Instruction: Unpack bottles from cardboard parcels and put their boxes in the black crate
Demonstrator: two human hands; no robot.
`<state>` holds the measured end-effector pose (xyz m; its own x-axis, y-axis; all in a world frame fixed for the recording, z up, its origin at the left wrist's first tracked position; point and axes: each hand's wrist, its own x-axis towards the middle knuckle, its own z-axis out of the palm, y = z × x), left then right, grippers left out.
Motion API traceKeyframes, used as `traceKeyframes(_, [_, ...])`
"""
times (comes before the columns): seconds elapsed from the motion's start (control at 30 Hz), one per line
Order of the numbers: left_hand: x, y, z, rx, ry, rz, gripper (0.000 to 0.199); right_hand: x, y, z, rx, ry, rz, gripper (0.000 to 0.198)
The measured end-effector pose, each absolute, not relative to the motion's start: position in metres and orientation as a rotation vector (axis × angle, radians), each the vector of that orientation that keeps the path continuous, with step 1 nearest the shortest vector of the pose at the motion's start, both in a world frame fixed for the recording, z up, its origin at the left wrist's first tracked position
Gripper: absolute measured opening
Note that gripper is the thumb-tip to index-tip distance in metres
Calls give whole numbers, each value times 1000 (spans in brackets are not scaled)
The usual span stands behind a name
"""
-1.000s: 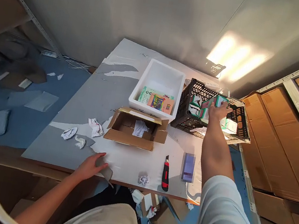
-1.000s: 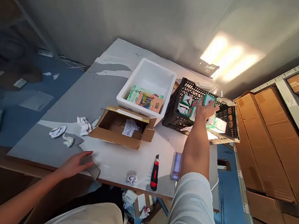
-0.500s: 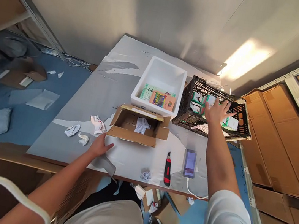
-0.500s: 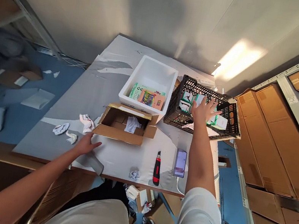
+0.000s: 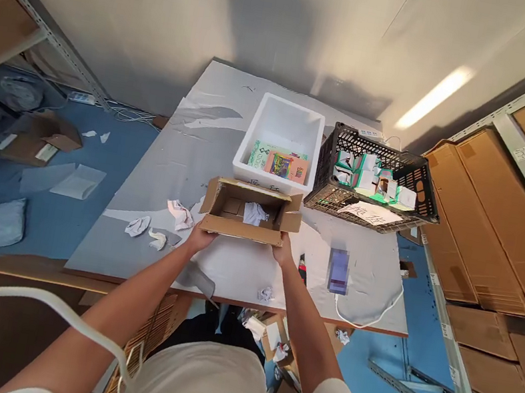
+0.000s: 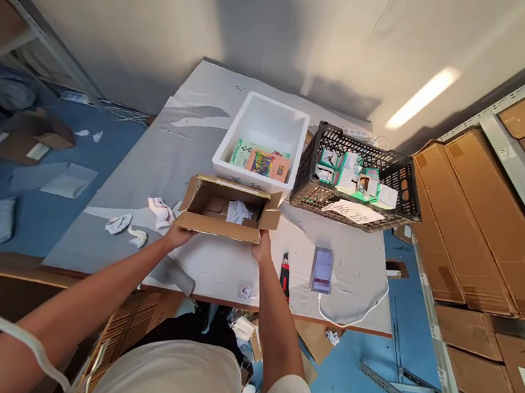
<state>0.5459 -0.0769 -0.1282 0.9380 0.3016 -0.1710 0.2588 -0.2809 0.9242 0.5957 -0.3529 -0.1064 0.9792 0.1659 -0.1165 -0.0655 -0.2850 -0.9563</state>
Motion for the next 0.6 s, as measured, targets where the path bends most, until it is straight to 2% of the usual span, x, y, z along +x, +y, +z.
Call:
traceKeyframes(0.2, [486, -87, -97, 1732, 358, 101, 58, 542, -377, -78, -1784, 4, 225, 31])
traceKeyframes(0.33, [453, -96, -85, 1805, 433, 75, 62, 515, -389, -67, -1898, 41, 250, 29])
traceKeyframes(0.6, [464, -99, -96, 1900, 458, -30, 62, 529, -373, -75, -1966, 176, 370, 30])
